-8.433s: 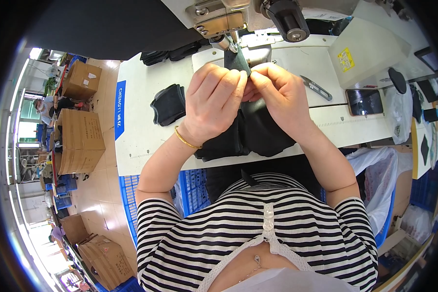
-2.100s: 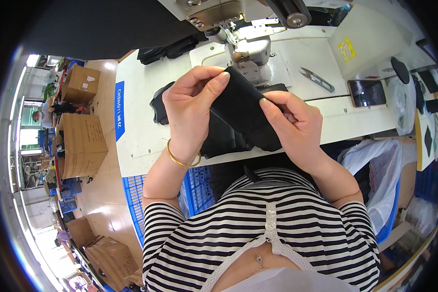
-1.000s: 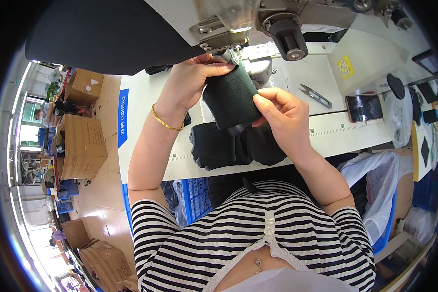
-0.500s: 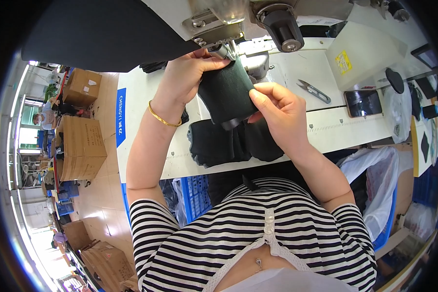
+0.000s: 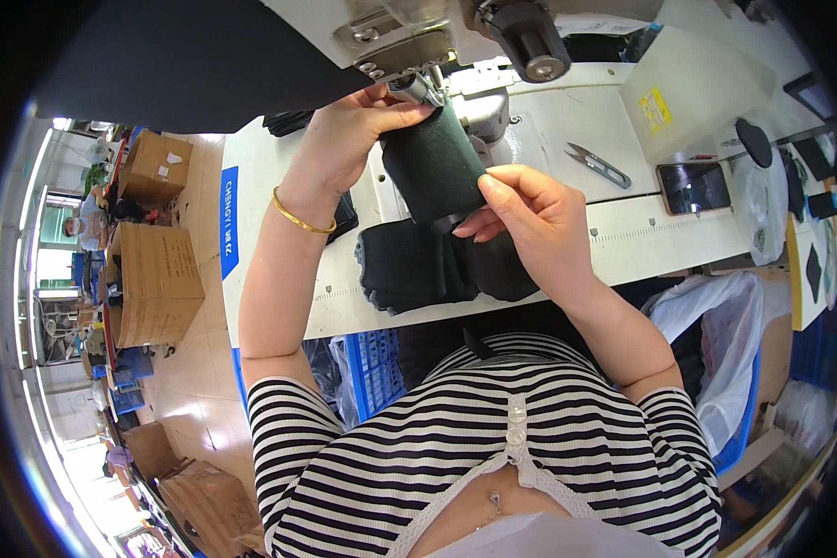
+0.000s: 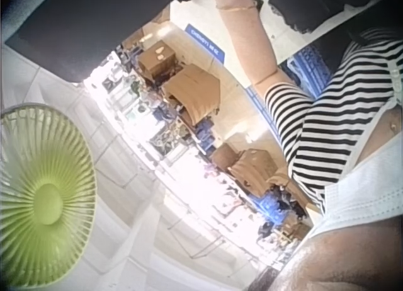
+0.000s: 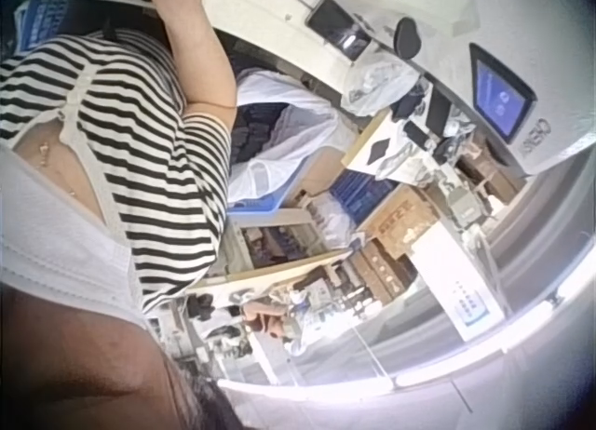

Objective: Stitching together black fabric and leather shoe panels using an industrial sewing machine.

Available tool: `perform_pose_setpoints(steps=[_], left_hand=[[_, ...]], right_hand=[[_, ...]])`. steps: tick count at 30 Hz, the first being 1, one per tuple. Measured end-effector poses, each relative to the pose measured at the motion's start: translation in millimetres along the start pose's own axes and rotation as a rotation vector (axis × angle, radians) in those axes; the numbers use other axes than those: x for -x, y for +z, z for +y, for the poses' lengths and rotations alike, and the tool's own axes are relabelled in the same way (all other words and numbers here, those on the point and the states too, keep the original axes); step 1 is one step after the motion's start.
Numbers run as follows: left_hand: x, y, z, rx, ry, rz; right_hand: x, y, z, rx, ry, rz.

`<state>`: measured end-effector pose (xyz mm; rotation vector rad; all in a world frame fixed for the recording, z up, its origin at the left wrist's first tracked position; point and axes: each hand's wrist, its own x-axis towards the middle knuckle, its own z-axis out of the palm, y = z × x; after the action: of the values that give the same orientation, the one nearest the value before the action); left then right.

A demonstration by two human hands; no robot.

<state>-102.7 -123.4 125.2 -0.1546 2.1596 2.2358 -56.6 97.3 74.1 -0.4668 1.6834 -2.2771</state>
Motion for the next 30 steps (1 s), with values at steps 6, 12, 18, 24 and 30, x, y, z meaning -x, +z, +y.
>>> perform_pose_setpoints(steps=[6, 12, 18, 24, 30], left_hand=[[0.0, 0.3, 0.5, 0.045, -0.011, -0.034], [1.0, 2.9, 3.8, -0.077, -0.037, -0.002], [-1.7, 3.8, 6.6, -0.033, -0.037, -0.008], [-17.3, -5.4, 0.9, -0.067, -0.034, -0.049], [-35.3, -31.3, -12.9, -0.078, 0.012, -0.143]], right_hand=[[0.6, 0.3, 1.0, 0.052, -0.018, 0.001], [1.9, 2.6, 2.4, 0.025, -0.013, 0.01], [-2.5, 6.5, 1.3, 0.017, -0.019, 0.011], [-8.2, 7.8, 3.8, -0.014, -0.03, 0.016], [-14.8, 9.8, 3.7, -0.042, -0.033, 0.007]])
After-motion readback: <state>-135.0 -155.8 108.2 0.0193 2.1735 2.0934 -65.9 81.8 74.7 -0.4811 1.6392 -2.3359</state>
